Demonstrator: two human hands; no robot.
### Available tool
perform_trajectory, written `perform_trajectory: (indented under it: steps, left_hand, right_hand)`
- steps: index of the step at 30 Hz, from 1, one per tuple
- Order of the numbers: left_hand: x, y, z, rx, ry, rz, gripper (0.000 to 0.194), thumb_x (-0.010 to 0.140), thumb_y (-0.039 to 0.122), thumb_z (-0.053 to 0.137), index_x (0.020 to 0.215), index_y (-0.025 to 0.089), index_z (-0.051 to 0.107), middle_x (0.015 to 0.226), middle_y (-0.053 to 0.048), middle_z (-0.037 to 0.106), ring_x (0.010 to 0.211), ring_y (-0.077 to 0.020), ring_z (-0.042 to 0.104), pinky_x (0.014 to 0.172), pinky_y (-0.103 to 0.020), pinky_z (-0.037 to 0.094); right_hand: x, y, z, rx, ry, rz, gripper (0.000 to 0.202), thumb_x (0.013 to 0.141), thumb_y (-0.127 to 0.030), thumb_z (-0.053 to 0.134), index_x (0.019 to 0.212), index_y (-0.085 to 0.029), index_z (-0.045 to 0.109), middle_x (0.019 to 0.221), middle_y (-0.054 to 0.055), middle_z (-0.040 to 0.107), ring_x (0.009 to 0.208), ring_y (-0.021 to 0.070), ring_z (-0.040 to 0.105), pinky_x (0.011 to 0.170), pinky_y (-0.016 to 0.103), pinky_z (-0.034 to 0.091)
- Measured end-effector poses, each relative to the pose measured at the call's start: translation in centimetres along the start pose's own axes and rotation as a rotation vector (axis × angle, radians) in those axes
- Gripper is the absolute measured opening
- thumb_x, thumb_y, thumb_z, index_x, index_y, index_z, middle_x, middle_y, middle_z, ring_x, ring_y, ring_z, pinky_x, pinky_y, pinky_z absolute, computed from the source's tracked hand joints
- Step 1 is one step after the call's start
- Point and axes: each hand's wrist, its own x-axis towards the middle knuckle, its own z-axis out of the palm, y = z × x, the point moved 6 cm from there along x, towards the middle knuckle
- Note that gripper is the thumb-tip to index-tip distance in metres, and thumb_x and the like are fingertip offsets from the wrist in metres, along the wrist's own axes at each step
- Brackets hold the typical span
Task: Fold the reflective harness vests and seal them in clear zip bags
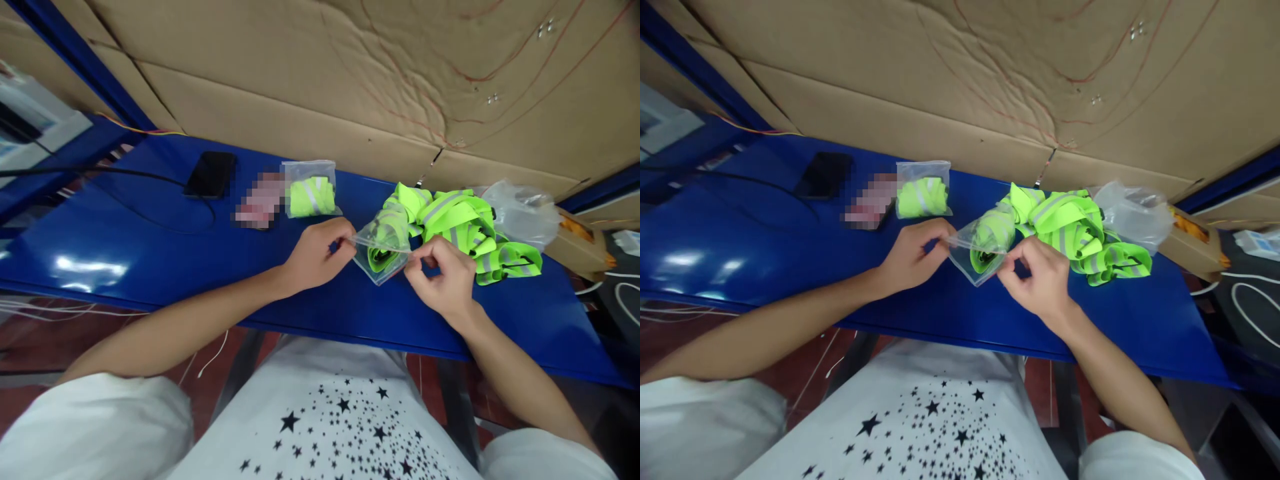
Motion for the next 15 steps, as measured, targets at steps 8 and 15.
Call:
perform_trajectory:
  steps: [8, 15]
  left_hand:
    - [0.6, -2.8, 0.7, -0.9, 0.068, -0.434, 0.014, 0.075, 0.027, 0.055, 0.065, 0.019, 0.049, 0.081, -0.004, 0.065, 0.078, -0.0166, 0.063, 0.082, -0.033, 0.056]
    - [1.0, -2.6, -0.1, -1.087, 0.147, -0.429, 0.018, 0.073, 0.025, 0.054, 0.059, 0.021, 0.042, 0.064, -0.001, 0.046, 0.067, -0.0149, 0.055, 0.075, -0.032, 0.058]
  right_hand:
    - [-1.5, 7.5, 4.5, 0.496, -0.308, 0.678, 0.049, 0.101, -0.064, 0.053, 0.113, -0.019, 0.069, 0.088, 0.005, 0.073, 0.069, 0.0156, 0.068, 0.059, 0.027, 0.056]
    - [0.8, 9.1, 4.2, 0.801, -0.298, 0.83, 0.05, 0.076, -0.064, 0.082, 0.092, -0.019, 0.067, 0.078, 0.003, 0.072, 0.064, 0.0136, 0.066, 0.062, 0.028, 0.06]
